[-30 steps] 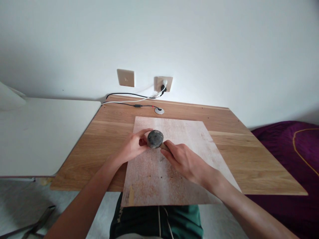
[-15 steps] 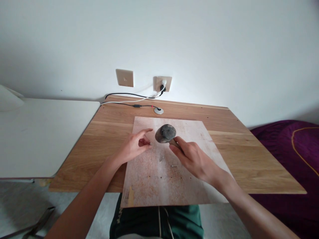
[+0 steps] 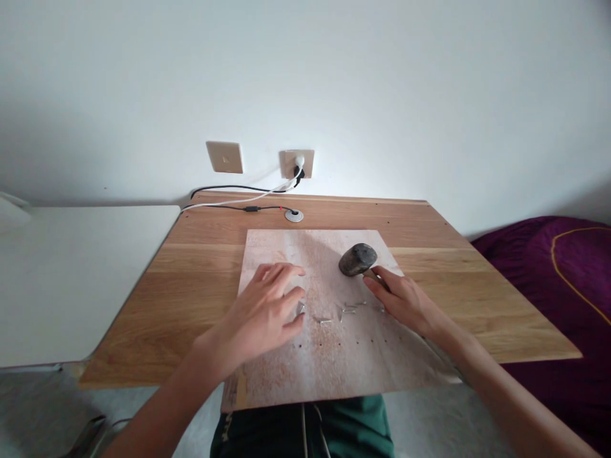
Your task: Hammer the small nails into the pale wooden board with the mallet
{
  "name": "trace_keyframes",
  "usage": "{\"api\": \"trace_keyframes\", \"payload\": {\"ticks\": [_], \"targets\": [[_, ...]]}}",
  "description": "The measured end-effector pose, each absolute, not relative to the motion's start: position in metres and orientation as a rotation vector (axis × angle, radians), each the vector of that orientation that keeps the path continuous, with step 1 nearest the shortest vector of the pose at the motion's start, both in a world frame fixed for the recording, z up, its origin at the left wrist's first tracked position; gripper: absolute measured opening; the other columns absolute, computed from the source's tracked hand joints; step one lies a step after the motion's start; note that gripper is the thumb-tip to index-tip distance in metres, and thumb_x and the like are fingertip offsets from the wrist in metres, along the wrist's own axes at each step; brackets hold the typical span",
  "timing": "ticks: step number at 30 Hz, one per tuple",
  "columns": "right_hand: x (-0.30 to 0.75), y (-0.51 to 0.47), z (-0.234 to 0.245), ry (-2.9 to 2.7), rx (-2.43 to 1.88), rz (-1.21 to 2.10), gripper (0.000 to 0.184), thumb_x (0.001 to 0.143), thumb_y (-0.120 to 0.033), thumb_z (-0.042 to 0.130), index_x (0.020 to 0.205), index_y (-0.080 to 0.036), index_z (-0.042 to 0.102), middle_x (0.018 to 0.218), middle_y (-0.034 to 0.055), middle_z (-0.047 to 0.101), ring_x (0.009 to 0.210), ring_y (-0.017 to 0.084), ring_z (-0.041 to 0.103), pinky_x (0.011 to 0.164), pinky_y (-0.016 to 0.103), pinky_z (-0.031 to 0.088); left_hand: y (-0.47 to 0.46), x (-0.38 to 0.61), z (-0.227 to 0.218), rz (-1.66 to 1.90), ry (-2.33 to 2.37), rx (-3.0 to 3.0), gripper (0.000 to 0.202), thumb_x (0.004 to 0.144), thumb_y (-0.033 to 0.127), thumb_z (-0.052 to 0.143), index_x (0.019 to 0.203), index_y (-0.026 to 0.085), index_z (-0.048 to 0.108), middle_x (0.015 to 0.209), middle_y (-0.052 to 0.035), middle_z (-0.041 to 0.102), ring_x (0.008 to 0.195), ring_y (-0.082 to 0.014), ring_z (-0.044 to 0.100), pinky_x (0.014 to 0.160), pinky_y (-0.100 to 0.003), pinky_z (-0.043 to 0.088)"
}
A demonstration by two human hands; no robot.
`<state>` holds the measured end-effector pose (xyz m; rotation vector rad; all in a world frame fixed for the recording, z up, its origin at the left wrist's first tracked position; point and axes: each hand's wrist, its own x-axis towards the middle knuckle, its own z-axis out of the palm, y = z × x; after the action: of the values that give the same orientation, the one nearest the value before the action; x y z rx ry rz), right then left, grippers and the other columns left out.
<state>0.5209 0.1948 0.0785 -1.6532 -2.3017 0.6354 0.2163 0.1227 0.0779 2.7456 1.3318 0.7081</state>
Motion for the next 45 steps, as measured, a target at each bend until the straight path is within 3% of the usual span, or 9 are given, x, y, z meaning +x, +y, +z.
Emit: {"api": "trace_keyframes", "payload": {"ticks": [6,11,15,20,24,27,33,42,45], "targets": [[0.522,0.195,0.077,-2.287,-1.659,0.620,0.028,0.096,-0.048,0.042,0.080,-0.027,0.049,0.058,-0.0011,0.058,0.058,0.020,0.059,0.060,0.030,0.037,0.119,0.236,0.077,0.344,1.441,2.898,0.003,0.091,0.016,0.065,0.090,0.017,0.068,0.125,-0.0139,0.066,0.114,-0.0318,0.058,0.095,-0.049,0.044],[0.523,0.197,0.077,-2.284,-1.628,0.647,0.028,0.097,-0.048,0.042,0.078,-0.027,0.048,0.058,-0.0010,0.058,0.059,0.019,0.060,0.060,0.030,0.038,0.121,0.242,0.082,0.269,1.359,2.890,0.015,0.094,0.010,0.061,0.104,0.020,0.068,0.095,-0.0066,0.069,0.098,-0.0274,0.060,0.088,-0.043,0.042],[0.525,0.197,0.076,-2.282,-1.630,0.685,0.028,0.098,-0.047,0.041,0.082,-0.026,0.051,0.060,-0.0012,0.059,0.060,0.019,0.059,0.062,0.030,0.038,0.127,0.241,0.083,0.228,1.183,2.940,0.017,0.091,0.005,0.063,0.098,0.020,0.069,0.088,-0.0046,0.069,0.092,-0.0255,0.062,0.087,-0.041,0.044],[0.526,0.197,0.072,-2.258,-1.637,0.727,0.032,0.100,-0.048,0.040,0.090,-0.024,0.058,0.066,0.0014,0.064,0.066,0.021,0.063,0.065,0.031,0.038,0.156,0.215,0.077,0.693,1.112,2.583,0.023,0.089,0.005,0.064,0.098,0.022,0.076,0.091,-0.0026,0.072,0.087,-0.0196,0.067,0.085,-0.037,0.050],[0.528,0.197,0.070,-2.255,-1.616,0.704,0.031,0.100,-0.046,0.042,0.090,-0.023,0.061,0.066,0.0018,0.065,0.066,0.021,0.062,0.064,0.030,0.037,0.177,0.196,0.066,0.987,1.159,2.051,0.015,0.093,0.020,0.065,0.100,0.021,0.078,0.095,-0.0040,0.075,0.089,-0.0175,0.071,0.080,-0.030,0.056],[0.527,0.197,0.072,-2.259,-1.621,0.708,0.029,0.099,-0.046,0.043,0.087,-0.024,0.059,0.064,0.0006,0.063,0.063,0.020,0.061,0.063,0.030,0.038,0.177,0.194,0.055,0.991,1.163,1.937,0.014,0.094,0.027,0.067,0.097,0.021,0.080,0.096,-0.0050,0.078,0.089,-0.0174,0.072,0.077,-0.028,0.059],[0.525,0.197,0.077,-2.269,-1.643,0.720,0.028,0.098,-0.047,0.041,0.084,-0.025,0.053,0.062,-0.0012,0.059,0.061,0.019,0.060,0.062,0.029,0.039,0.169,0.199,0.043,0.953,1.219,1.891,0.014,0.091,0.025,0.069,0.097,0.021,0.081,0.097,-0.0056,0.079,0.081,-0.0150,0.071,0.065,-0.022,0.059],[0.522,0.195,0.082,-2.270,-1.672,0.722,0.029,0.097,-0.049,0.040,0.082,-0.026,0.050,0.062,-0.0007,0.058,0.062,0.020,0.060,0.063,0.030,0.039,0.170,0.200,0.041,1.011,1.228,2.049,0.009,0.091,0.018,0.069,0.098,0.020,0.075,0.097,-0.0035,0.080,0.086,-0.0162,0.074,0.078,-0.028,0.058],[0.522,0.195,0.082,-2.266,-1.691,0.730,0.028,0.097,-0.049,0.040,0.083,-0.026,0.051,0.060,-0.0008,0.057,0.060,0.020,0.059,0.062,0.030,0.038,0.169,0.199,0.042,0.988,1.241,2.102,0.006,0.092,0.016,0.069,0.092,0.020,0.073,0.091,-0.0019,0.078,0.081,-0.0154,0.072,0.076,-0.028,0.056]]}}
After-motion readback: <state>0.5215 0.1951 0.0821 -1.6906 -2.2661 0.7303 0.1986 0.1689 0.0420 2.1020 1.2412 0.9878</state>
